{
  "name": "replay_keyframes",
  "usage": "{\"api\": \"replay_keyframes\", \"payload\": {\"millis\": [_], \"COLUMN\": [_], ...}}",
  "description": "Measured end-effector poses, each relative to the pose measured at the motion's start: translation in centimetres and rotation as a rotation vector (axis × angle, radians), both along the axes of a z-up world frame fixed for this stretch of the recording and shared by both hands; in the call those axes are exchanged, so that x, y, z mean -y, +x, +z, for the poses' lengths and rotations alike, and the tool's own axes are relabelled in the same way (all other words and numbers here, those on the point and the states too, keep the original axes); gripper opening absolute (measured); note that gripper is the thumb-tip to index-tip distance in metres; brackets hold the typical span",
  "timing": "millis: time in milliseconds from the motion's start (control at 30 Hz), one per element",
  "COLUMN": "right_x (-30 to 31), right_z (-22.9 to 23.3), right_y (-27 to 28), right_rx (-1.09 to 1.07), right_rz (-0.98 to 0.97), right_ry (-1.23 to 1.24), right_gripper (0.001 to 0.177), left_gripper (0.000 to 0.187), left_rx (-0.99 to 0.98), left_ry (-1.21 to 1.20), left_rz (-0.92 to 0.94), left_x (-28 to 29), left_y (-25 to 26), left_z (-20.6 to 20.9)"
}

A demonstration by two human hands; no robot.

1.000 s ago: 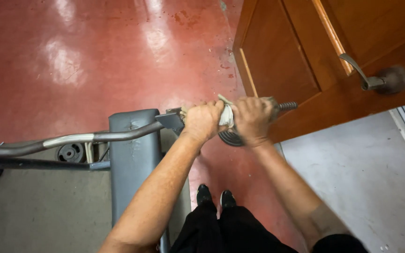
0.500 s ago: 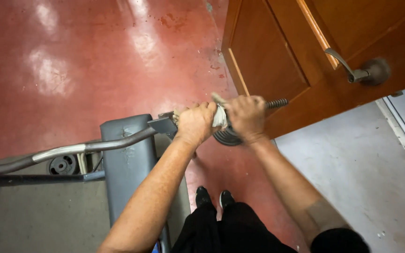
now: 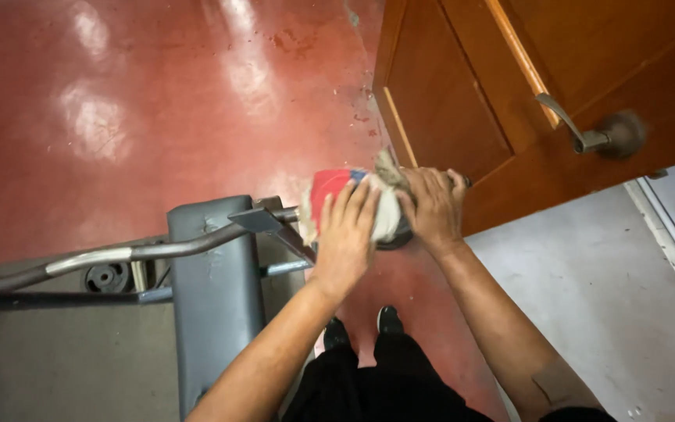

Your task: Cleaning a barbell and dumbbells using a cloth.

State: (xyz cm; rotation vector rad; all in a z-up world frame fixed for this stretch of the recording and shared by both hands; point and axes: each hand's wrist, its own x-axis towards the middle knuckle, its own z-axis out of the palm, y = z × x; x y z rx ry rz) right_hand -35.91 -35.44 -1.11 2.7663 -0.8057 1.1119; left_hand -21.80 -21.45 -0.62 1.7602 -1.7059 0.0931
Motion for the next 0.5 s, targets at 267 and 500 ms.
{"api": "replay_keyframes", "payload": {"millis": [267,500], "right_x": [5.6,6.3], "right_z": [-1.0,-2.5], "right_y": [-0.3,-1.1], "right_rx": [-0.165,0.109], "right_rz": [-0.296,-0.161], "right_ry": [0.417,0.366], "right_gripper": [0.020,0.026], "left_gripper": [0.079,0.073], "left_rx": [0.245,0.383], "left_ry": [0.301,0.467], "left_rz": [0.072,0.181], "left_x": [5.8,8.3], "left_y": [-3.7,-6.2], "left_z": [0.3,0.4]}}
